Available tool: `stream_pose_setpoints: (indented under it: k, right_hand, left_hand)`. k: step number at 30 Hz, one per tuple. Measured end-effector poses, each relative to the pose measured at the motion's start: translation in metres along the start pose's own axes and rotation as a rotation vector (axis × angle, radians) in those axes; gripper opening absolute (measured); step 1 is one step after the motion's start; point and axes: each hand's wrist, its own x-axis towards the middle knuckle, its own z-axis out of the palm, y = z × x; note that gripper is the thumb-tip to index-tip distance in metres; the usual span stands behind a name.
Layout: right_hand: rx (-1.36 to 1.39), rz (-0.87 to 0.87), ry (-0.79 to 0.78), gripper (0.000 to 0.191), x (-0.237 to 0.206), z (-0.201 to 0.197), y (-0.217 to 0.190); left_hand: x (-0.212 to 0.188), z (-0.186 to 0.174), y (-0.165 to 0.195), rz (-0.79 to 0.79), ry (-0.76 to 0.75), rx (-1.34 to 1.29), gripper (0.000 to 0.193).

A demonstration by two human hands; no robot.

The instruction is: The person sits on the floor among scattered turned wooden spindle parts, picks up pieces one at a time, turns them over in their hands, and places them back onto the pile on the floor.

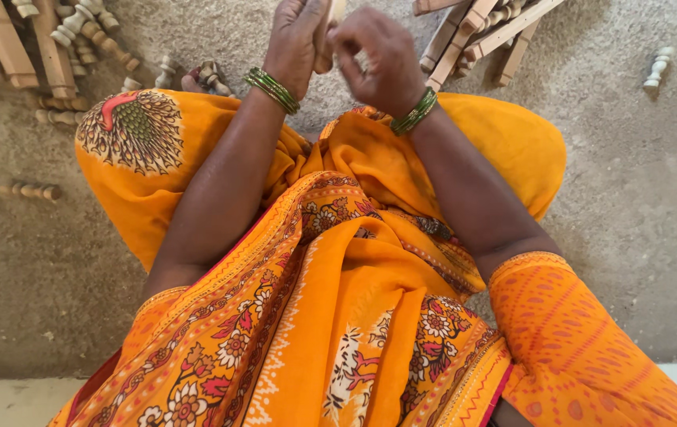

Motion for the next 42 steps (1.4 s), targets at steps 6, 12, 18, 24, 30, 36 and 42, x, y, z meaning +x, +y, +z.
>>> stream_pose_setpoints:
  k: [6, 12, 18, 24, 30, 36, 42]
  right_hand:
    - [-0.059, 0.016, 0.0, 0.014, -0.007, -0.004, 0.007]
    - [-0.047, 0.023, 0.009, 0.016, -0.017, 0.014, 0.025]
    - [-0.016, 0.118, 0.129, 0.015, -0.022, 0.008, 0.045]
    - [0.013, -0.025, -0.014, 0.009, -0.02, 0.017, 0.024]
    - [0.005, 0.083, 0.15, 0.016, -0.009, -0.001, 0.032]
    - [-0.017, -0.089, 0.007, 0.013, -0.016, 0.014, 0.018]
    - [-0.031, 0.033, 0.11, 0.011, -0.009, 0.009, 0.029]
  left_hand:
    - [0.0, 0.003, -0.004, -0.058, 0.012, 0.044, 0.02]
    - [-0.003, 0.003, 0.006, -0.048, -0.061, -0.041, 0.025]
    - [-0.004, 0.012, 0.001, -0.159, 0.02, 0.1, 0.018]
    - [0.001, -0.002, 0.0, -0.003, -0.04, -0.164, 0.023]
    - [-0.003, 0.009, 0.003, -0.14, -0.036, 0.086, 0.021]
    - [-0.001, 0.0, 0.003, -0.024, -0.018, -0.082, 0.025]
    - [0.0, 0.003, 0.0, -0.143, 0.045, 0.125, 0.02]
